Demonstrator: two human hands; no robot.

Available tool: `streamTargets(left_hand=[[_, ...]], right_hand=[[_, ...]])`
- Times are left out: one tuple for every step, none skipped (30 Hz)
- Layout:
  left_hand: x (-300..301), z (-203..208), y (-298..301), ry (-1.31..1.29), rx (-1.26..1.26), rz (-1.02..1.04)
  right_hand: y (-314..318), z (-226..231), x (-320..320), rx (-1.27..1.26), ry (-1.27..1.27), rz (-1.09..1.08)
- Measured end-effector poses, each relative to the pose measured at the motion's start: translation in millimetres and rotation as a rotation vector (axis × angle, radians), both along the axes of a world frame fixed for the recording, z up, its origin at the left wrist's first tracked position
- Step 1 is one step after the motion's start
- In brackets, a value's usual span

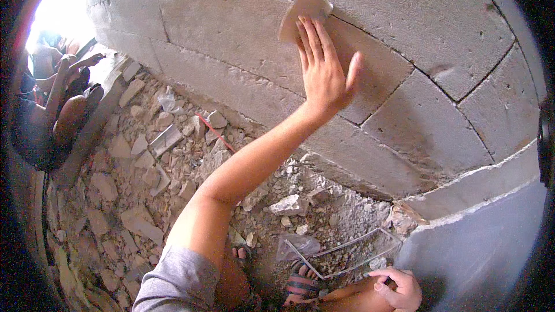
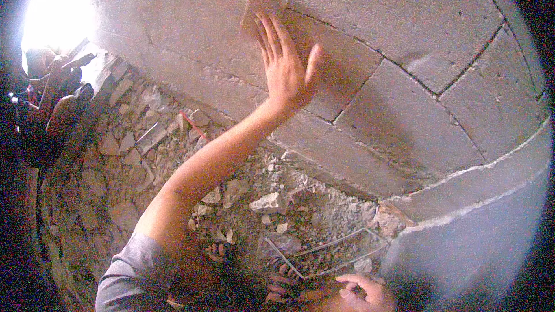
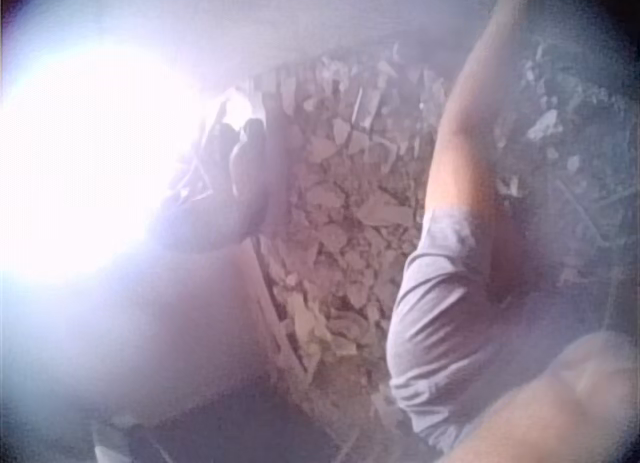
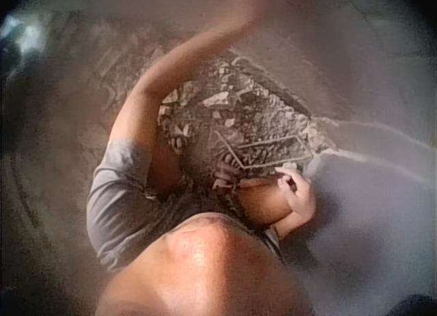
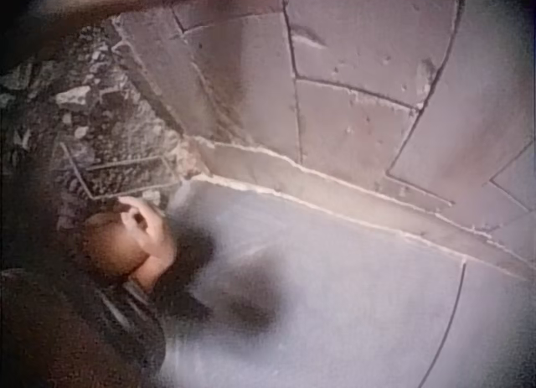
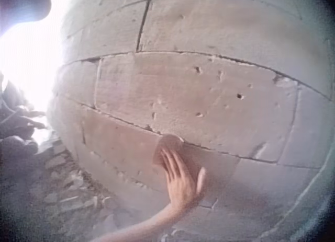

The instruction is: The person sands the surface of a concrete block wall using a piece of sandpaper, rubbing it against the mortar joints and the block faces.

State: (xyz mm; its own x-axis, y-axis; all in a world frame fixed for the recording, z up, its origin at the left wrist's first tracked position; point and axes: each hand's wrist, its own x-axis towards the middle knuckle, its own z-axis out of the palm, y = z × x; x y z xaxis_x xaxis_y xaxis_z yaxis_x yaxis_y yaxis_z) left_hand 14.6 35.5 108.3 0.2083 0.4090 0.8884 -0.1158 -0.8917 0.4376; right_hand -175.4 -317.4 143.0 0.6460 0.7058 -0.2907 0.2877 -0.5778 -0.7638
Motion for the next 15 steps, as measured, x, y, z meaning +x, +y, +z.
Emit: streamTargets(left_hand=[[-2, -8, -11, 0.029, -0.048, -0.048], [-2, -21, -22, 0.104, -0.050, -0.105], [-6, -30, -35, 0.159, -0.032, -0.170], [-10, -39, -48, 0.214, -0.014, -0.240], [-14, -50, -59, 0.255, 0.010, -0.255], [-17, -59, -68, 0.298, 0.036, -0.272], [-17, -67, -72, 0.342, 0.061, -0.291], [-17, -69, -71, 0.358, 0.062, -0.300], [-16, -70, -71, 0.375, 0.064, -0.311], [-16, -71, -71, 0.392, 0.066, -0.322], [-17, -70, -69, 0.383, 0.054, -0.357], [-17, -68, -65, 0.376, 0.052, -0.345], [-16, -66, -59, 0.371, 0.050, -0.332], [-14, -62, -52, 0.363, 0.045, -0.322], [-13, -52, -43, 0.326, 0.017, -0.283]], right_hand=[[0, 1, 0, -0.009, -0.001, -0.002], [0, 1, 1, -0.019, 0.007, -0.007], [-1, 1, 1, -0.027, 0.015, -0.011], [-1, 1, 1, -0.036, 0.024, -0.020], [0, 2, 1, -0.037, 0.029, -0.012], [1, 2, 1, -0.038, 0.036, -0.006], [2, 2, 1, -0.038, 0.043, -0.002], [3, 1, 0, -0.031, 0.038, 0.006], [5, 1, -1, -0.024, 0.033, 0.012], [6, 1, -1, -0.016, 0.029, 0.018], [6, 2, -2, -0.024, 0.024, 0.018], [7, 3, -3, -0.031, 0.020, 0.018], [7, 4, -4, -0.038, 0.017, 0.017], [6, 5, -4, -0.034, 0.009, 0.025], [4, 5, -4, -0.029, 0.002, 0.033]])
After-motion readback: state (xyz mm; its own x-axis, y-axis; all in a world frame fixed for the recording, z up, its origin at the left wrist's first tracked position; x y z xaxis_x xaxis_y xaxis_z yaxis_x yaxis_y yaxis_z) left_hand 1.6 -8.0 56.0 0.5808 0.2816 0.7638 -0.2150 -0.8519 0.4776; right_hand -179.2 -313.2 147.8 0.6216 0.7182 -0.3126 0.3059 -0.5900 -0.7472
